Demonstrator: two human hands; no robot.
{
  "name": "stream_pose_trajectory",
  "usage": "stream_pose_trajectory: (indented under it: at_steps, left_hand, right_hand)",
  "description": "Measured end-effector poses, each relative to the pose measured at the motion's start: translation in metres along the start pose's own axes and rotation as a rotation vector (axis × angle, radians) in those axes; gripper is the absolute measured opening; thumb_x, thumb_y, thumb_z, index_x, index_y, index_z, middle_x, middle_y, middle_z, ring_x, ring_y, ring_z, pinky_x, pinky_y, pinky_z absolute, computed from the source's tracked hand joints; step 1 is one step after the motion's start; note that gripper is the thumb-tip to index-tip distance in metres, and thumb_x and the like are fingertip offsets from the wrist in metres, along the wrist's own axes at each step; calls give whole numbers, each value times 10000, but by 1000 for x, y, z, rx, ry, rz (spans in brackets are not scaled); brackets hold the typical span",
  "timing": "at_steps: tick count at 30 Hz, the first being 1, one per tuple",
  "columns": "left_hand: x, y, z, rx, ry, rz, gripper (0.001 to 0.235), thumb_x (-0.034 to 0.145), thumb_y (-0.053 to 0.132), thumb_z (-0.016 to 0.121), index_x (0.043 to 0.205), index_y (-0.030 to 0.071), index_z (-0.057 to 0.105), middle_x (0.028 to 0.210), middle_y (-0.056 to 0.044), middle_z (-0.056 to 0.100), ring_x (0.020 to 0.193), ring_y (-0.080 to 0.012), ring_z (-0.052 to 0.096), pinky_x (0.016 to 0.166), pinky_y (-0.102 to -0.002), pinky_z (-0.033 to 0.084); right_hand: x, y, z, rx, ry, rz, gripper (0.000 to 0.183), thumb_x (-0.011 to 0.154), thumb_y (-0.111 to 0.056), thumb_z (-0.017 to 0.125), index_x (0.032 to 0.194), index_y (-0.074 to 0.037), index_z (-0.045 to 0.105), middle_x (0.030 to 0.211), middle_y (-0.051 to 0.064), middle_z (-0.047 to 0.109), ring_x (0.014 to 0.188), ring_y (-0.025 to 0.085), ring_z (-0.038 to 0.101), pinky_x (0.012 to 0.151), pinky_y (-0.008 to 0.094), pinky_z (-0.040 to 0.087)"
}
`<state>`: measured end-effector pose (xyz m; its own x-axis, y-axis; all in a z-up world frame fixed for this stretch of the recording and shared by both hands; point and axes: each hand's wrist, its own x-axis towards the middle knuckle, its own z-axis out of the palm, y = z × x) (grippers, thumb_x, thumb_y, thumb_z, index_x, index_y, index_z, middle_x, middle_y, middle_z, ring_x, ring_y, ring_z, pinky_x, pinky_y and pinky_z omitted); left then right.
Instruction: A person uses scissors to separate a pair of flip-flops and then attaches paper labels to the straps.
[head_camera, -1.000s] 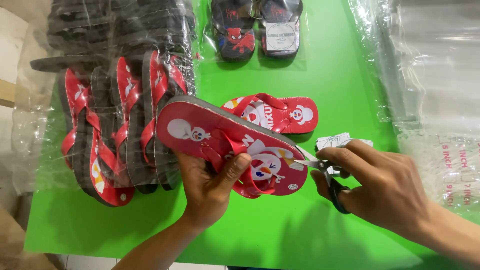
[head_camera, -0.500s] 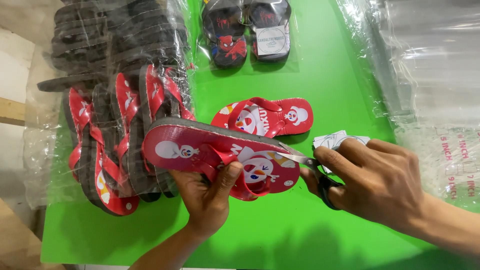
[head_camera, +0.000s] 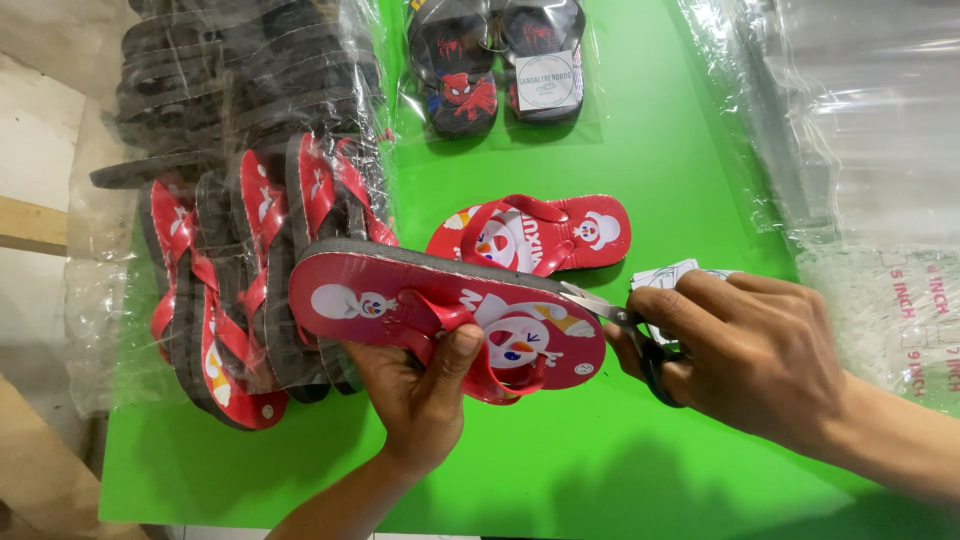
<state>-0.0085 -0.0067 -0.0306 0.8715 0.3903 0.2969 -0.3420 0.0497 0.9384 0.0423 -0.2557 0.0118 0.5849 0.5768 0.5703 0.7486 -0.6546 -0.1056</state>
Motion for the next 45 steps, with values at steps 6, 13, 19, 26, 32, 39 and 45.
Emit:
stream_pose_trajectory:
  at_steps: [6, 13, 19, 26, 32, 39, 45]
  left_hand:
    - [3, 1, 1, -24, -15, -8, 739, 892, 144, 778, 1445, 80, 292, 1214, -116, 624, 1096, -208, 645, 1022, -370, 568]
    - [3, 3, -1, -27, -71, -50, 644, 911, 146, 762, 1372, 89, 316, 1112, -110, 656, 1041, -216, 677, 964, -377, 599]
    - [3, 2, -1, -42, -85, -56, 701, 886, 162, 787, 1376, 88, 291, 1195, -137, 621, 1112, -251, 655, 1028, -405, 570]
    - [-1, 4, 3, -116, -192, -110, 783, 862, 81, 804, 1419, 108, 255, 1299, -161, 585, 1176, -275, 650, 1031, -418, 598]
    - [2, 12, 5, -24, -200, -84, 739, 856, 141, 810, 1383, 73, 297, 1324, -185, 553, 1217, -286, 620, 1039, -410, 598]
    - [3, 13, 5, 19, -201, -78, 712, 851, 125, 809, 1360, 60, 316, 1289, -186, 578, 1175, -273, 643, 1040, -392, 587]
    - [2, 13, 7, 33, -162, -109, 741, 812, 128, 829, 1354, 58, 329, 1306, -168, 561, 1183, -250, 614, 1046, -379, 557]
  right_hand:
    - [-2, 4, 1, 89, -74, 59, 190, 865, -290, 799, 963, -164, 695, 790, -11, 703, 524, 153, 615, 393, 336, 459]
    - [-7, 4, 2, -23, -37, -1, 212, 904, -361, 799, 970, -183, 705, 806, -7, 694, 521, 154, 558, 491, 326, 509]
    - [-9, 10, 5, -8, -80, 28, 167, 895, -336, 817, 954, -215, 718, 739, -35, 684, 542, 151, 619, 476, 343, 544]
    - [10, 11, -14, 75, -292, 118, 378, 753, -396, 809, 1073, -215, 723, 832, -72, 738, 570, 142, 658, 361, 349, 519]
    - [16, 10, -16, 98, -404, 108, 396, 760, -457, 810, 1076, -237, 717, 867, -61, 746, 483, 147, 654, 290, 307, 526]
    - [9, 5, -15, -16, -267, 6, 359, 835, -495, 792, 1055, -229, 696, 788, -34, 684, 454, 158, 590, 312, 368, 492]
    - [10, 1, -14, -128, -167, -55, 296, 874, -493, 772, 1049, -272, 681, 798, -69, 680, 513, 144, 609, 383, 357, 477]
